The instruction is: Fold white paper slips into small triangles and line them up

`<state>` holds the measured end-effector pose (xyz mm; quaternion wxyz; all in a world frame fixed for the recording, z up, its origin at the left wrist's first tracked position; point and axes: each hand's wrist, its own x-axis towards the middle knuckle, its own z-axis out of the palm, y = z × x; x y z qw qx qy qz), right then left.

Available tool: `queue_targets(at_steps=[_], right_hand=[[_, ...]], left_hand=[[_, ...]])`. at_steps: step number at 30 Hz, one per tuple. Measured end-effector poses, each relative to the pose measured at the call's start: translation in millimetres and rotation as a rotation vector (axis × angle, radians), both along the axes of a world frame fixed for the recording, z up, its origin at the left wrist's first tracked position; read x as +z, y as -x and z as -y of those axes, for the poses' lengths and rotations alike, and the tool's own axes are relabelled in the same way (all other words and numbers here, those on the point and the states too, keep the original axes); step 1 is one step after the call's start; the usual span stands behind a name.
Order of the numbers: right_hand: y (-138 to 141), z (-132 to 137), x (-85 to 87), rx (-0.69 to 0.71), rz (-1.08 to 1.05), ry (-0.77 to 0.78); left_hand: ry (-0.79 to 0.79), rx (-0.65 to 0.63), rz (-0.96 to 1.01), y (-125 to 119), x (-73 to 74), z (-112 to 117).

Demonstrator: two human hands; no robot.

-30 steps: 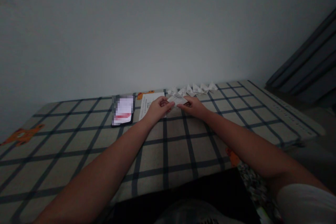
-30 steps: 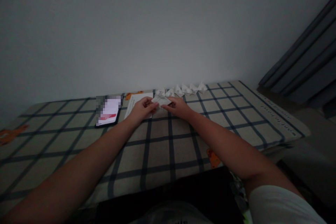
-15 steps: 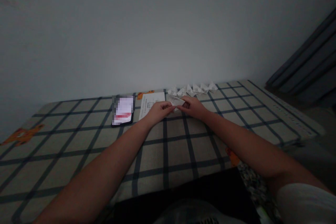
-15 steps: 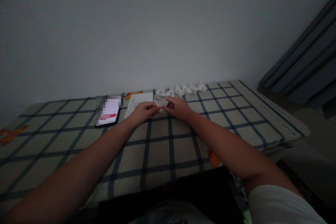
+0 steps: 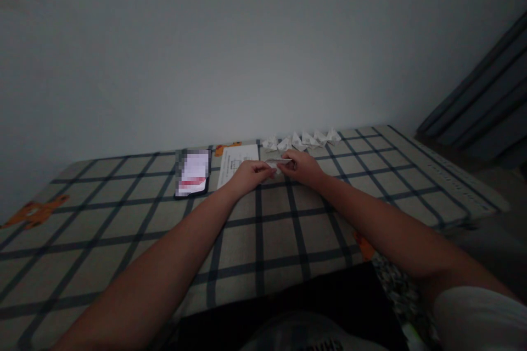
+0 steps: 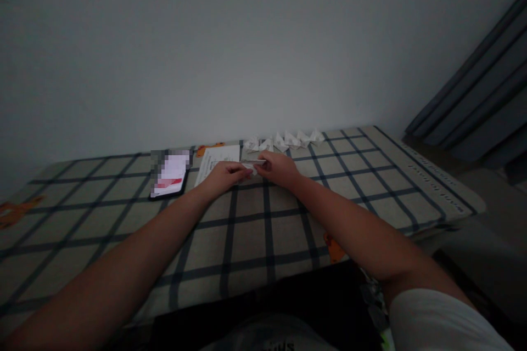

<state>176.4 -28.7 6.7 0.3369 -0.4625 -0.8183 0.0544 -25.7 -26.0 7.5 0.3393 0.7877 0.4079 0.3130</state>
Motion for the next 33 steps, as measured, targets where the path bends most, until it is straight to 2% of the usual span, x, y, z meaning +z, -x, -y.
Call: queue_targets(at_steps=[6, 10, 12, 15, 19, 24, 28, 33], right_hand=[[-5, -5, 0.0, 0.163, -0.042, -0.113], [-6, -7, -1.2, 0.237, -0.121, -0.176], [-5, -7, -1.5, 0.283, -0.117, -0.181], [-4, -7, -1.9, 0.330, -0.094, -0.178], [-5, -6, -1.9, 0.330, -0.081, -0.168], [-6, -4, 1.1, 0.378, -0.090, -0.172], [-5, -2, 2.6, 0.370, -0.061, -0.148], [-4, -1, 1.2, 0.324, 0.014, -0.107]], left_hand=[[0.081, 0.049, 0.159, 0, -2.8, -5], [0.271, -0.013, 0.455, 1, -2.5, -10], [0.360, -0.028, 0.530, 1, -2.4, -11], [0.370, -0.014, 0.461, -1, -2.5, -8], [0.227, -0.047, 0.332, -3, -3.3, -3], [0.104, 0.049, 0.289, -2, -1.7, -3], [0.090, 0.114, 0.220, -1, 2.7, 0], [0.132, 0.111, 0.258, -1, 0.9, 0]])
